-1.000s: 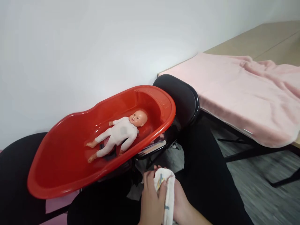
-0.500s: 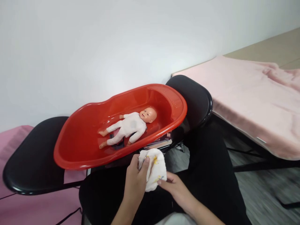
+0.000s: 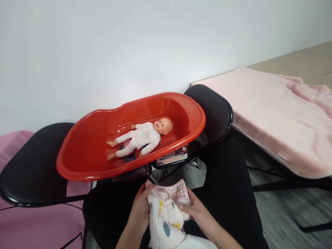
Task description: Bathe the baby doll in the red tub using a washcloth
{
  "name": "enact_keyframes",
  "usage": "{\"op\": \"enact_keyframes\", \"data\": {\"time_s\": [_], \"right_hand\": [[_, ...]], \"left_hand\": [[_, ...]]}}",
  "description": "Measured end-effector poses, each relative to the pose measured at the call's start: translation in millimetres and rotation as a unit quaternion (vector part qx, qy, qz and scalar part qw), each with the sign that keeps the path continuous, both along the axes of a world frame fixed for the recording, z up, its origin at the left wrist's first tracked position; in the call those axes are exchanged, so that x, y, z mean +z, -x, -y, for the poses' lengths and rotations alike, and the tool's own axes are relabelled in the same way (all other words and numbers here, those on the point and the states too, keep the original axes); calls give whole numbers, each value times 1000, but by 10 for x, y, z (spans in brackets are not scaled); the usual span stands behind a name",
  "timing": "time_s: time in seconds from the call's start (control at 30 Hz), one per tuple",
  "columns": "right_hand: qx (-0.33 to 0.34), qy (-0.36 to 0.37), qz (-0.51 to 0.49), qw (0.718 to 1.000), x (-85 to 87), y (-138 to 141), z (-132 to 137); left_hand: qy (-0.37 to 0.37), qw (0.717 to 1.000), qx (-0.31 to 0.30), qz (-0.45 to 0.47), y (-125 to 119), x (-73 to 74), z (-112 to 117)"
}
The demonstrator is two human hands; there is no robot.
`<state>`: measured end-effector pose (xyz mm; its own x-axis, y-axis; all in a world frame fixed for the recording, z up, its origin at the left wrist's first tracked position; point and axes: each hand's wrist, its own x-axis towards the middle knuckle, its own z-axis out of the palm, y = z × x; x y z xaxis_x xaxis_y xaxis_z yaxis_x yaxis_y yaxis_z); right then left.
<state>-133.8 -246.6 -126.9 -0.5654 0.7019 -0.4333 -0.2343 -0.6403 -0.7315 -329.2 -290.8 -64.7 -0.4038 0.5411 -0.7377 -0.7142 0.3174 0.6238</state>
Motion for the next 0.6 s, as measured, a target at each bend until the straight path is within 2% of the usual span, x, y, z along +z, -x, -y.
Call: {"op": "enact_keyframes", "data": {"time_s": [0.07, 0.1, 0.17, 0.23, 0.33, 0.43, 0.53, 0.6], "right_hand": [[-33, -20, 14, 999, -38, -23, -38], [-26, -26, 24, 999, -34, -49, -88], [30, -47, 38, 998, 12, -120, -202], [93, -93, 63, 989, 103, -202, -293], [133, -198, 158, 958, 289, -321, -363], [160, -288, 242, 913, 476, -427, -421], [170, -382, 278, 865, 626, -508, -522], [134, -433, 296, 841, 698, -522, -582]], "left_hand": [[-11, 1000, -7, 2, -10, -133, 184], [-17, 999, -28, 2, -16, -183, 268], [-24, 996, -85, -9, -24, -246, 391], [-26, 987, -147, -61, -16, -249, 447], [-14, 945, -206, -254, 20, -141, 441], [-3, 865, -235, -443, 57, 55, 411], [-28, 802, -248, -543, 78, 244, 385], [-51, 795, -222, -562, 77, 320, 349]]}}
